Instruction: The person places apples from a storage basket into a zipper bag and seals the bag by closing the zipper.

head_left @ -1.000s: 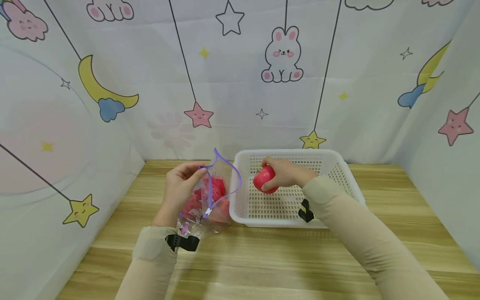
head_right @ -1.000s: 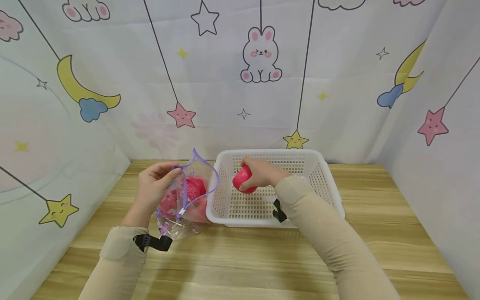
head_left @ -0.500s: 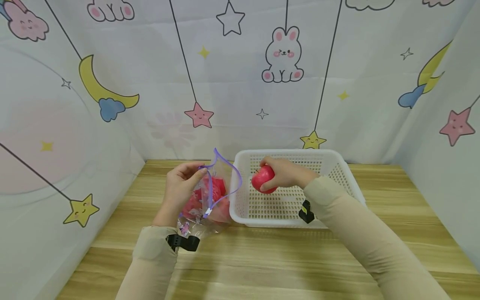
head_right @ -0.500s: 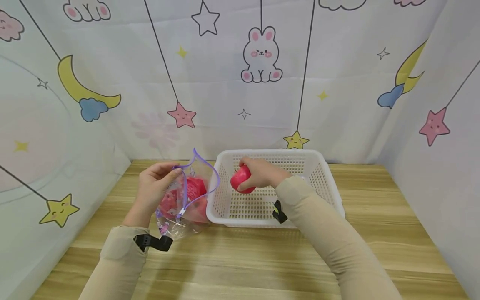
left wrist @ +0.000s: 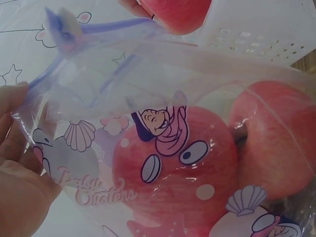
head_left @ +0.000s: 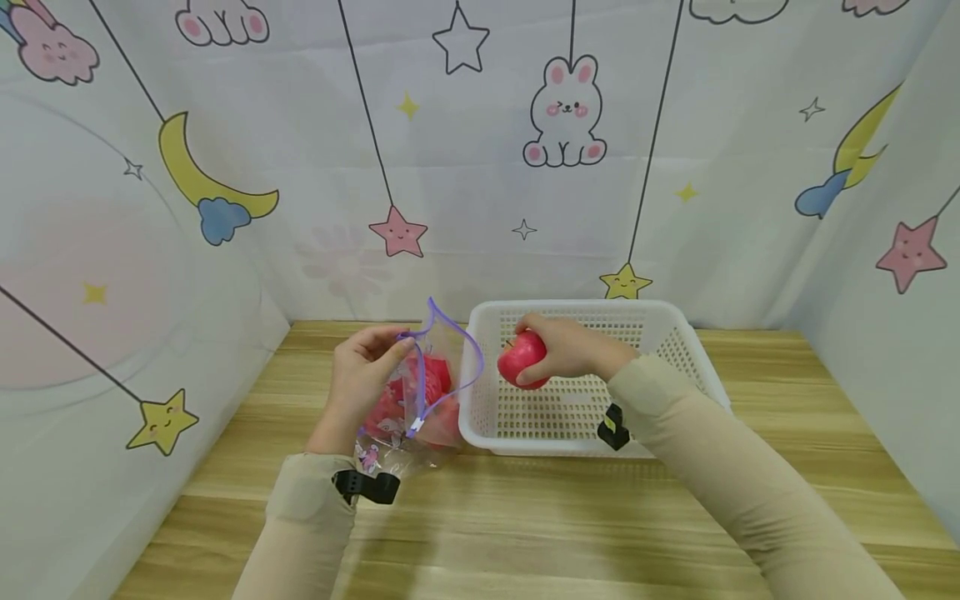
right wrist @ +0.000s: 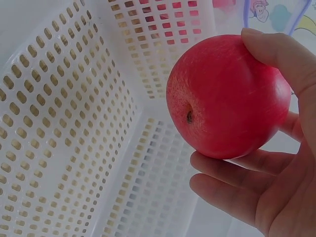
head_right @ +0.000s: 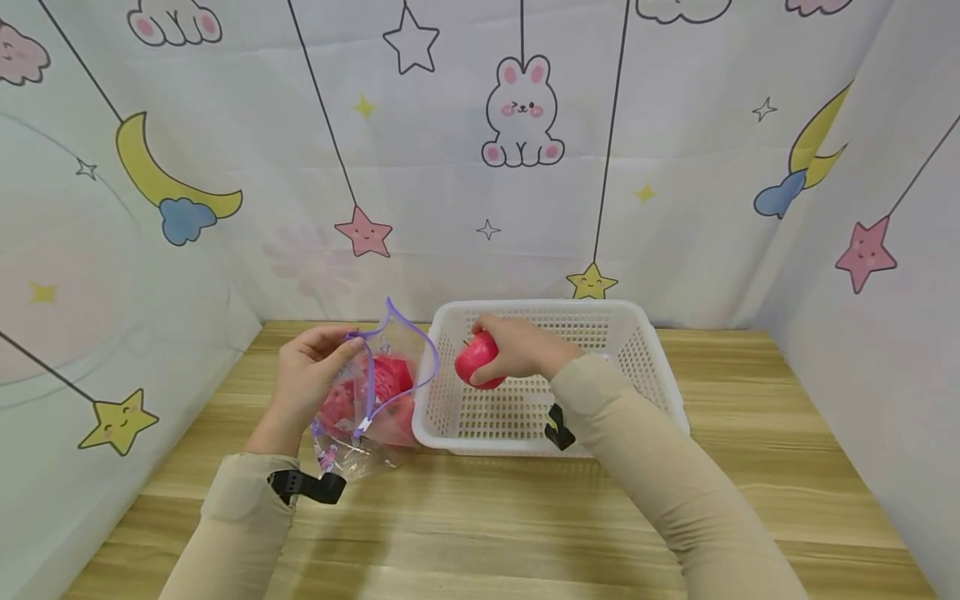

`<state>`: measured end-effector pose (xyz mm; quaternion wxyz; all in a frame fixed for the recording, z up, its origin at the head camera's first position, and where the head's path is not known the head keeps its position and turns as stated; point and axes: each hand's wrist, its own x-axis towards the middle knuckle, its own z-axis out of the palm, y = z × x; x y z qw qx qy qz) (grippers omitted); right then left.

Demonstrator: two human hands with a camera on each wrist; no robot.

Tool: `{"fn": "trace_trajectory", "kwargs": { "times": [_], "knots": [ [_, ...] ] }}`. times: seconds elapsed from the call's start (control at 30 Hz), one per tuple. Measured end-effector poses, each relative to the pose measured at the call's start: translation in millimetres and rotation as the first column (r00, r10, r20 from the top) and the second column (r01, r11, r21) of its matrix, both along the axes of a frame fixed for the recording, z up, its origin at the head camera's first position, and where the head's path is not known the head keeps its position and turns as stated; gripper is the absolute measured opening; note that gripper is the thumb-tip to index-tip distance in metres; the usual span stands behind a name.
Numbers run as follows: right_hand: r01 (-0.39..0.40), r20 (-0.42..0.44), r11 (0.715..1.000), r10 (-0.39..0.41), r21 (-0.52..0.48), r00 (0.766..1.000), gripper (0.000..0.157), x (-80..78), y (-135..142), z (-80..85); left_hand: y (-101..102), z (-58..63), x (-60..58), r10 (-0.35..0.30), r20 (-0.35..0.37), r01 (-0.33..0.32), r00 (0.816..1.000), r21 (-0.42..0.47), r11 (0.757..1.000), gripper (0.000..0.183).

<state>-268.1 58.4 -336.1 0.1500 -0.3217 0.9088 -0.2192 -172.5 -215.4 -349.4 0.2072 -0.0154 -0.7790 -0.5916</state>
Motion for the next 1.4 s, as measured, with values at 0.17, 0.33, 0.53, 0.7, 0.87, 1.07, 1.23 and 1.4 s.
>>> {"fn": "trace_trajectory", "kwargs": {
  "times": [0.17, 0.33, 0.53, 0.7, 0.87, 1.07, 1.23, 1.4],
  "knots": [
    [-0.008, -0.005, 1.000, 0.008, -0.008, 1.000, 0.067, 1.6, -0.3, 1.5, 0.3, -0.2, 0.5, -0.009, -0.002, 0.009, 1.000, 0.009, 1.000, 0.026],
    [-0.019, -0.011, 1.000, 0.019, -0.021, 1.000, 0.067, 2.8, -0.6, 3.8, 0.5, -0.7, 0.3, -0.015, -0.006, 0.015, 1.000, 0.013, 1.000, 0.026],
    [-0.031, -0.016, 0.999, 0.030, -0.034, 0.999, 0.068, 6.6, -0.6, 7.3, 1.1, -0.8, 0.6, -0.016, -0.005, 0.017, 1.000, 0.016, 1.000, 0.026],
    [-0.043, -0.044, 0.998, 0.041, -0.039, 0.998, 0.068, 9.0, -1.1, 7.3, 0.9, -1.0, 1.1, -0.014, 0.001, 0.014, 1.000, 0.015, 1.000, 0.026],
    [-0.063, -0.069, 0.996, 0.059, -0.058, 0.996, 0.069, 11.4, -2.1, 8.5, 0.9, -1.3, 1.1, -0.013, 0.003, 0.013, 1.000, 0.011, 1.000, 0.027],
    [-0.081, -0.093, 0.993, 0.073, -0.081, 0.993, 0.068, 14.1, -4.4, 11.1, 0.9, -0.7, 1.2, -0.010, 0.006, 0.010, 1.000, 0.011, 1.000, 0.026],
    [-0.088, -0.100, 0.992, 0.078, -0.093, 0.992, 0.068, 16.0, -6.4, 13.2, 0.6, -0.2, 1.2, -0.010, 0.011, 0.010, 1.000, 0.009, 1.000, 0.027],
    [-0.088, -0.112, 0.990, 0.076, -0.106, 0.991, 0.068, 17.5, -8.1, 15.7, 0.4, 0.1, 0.9, -0.009, 0.015, 0.009, 1.000, 0.003, 1.000, 0.029]
  ]
}}
